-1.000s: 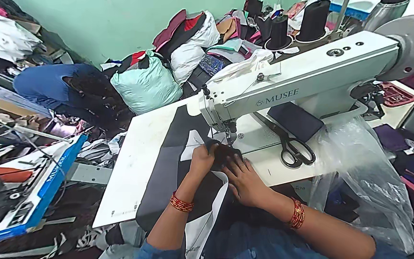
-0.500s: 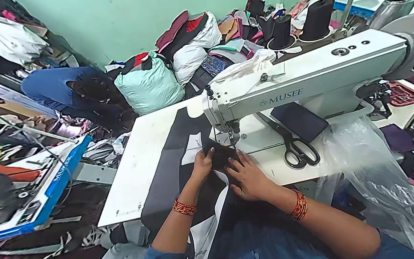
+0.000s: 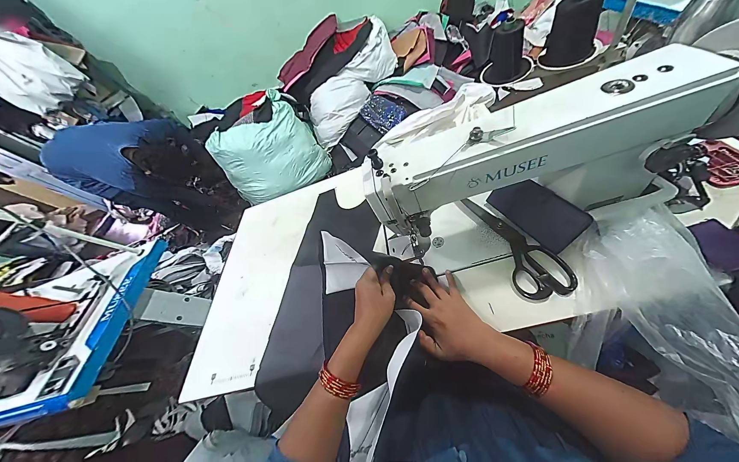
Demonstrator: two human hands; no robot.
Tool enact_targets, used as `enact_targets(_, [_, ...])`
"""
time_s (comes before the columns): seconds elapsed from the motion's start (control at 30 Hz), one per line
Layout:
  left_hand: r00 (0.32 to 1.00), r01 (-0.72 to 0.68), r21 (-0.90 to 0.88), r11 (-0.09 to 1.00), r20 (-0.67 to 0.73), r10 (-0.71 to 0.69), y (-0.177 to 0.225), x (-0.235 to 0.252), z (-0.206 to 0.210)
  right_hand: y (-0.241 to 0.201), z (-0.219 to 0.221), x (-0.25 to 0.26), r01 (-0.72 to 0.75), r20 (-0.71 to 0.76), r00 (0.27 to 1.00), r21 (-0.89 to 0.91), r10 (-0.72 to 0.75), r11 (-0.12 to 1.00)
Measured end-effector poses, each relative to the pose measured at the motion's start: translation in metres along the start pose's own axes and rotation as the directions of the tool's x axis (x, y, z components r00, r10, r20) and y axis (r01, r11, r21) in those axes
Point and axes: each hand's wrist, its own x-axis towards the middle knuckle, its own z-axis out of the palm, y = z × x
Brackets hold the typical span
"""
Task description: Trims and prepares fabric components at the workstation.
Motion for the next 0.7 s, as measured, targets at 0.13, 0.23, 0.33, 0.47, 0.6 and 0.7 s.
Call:
enact_targets(0.13, [0.994, -0.016, -0.126, 0.992, -0.108, 0.002, -0.009, -0.003, 0.002, -0.001, -0.006, 0.002, -0.027, 0.054, 0.998, -0.006, 0.027, 1.0])
enact_targets(0.23, [0.942, 0.277, -0.551, 0.787, -0.004, -0.335, -0.016, 0.011, 0.0, -0.001, -0.006, 0.002, -0.046, 0.061, 0.997, 0.017, 0.045, 0.999])
enact_targets(0.33, [0.892, 0.379, -0.675, 0.633, 0.084, -0.444, -0.018, 0.019, -0.002, 0.0, -0.004, 0.0, -0.04, 0.028, 0.999, 0.011, 0.039, 0.999])
enact_targets(0.47, [0.865, 0.422, -0.729, 0.539, 0.145, -0.481, -0.024, 0.021, -0.004, -0.001, -0.006, 0.0, -0.047, 0.08, 0.996, 0.008, 0.046, 0.999])
enact_targets(0.6, [0.834, 0.481, -0.713, 0.51, 0.191, -0.518, -0.025, 0.021, -0.006, -0.001, -0.013, 0.003, -0.065, 0.176, 0.983, 0.021, 0.06, 0.998])
enact_targets(0.7, [0.879, 0.464, -0.582, 0.667, 0.214, -0.425, -0.018, 0.011, -0.018, -0.003, -0.023, 0.008, -0.077, 0.237, 0.969, 0.012, 0.072, 0.997])
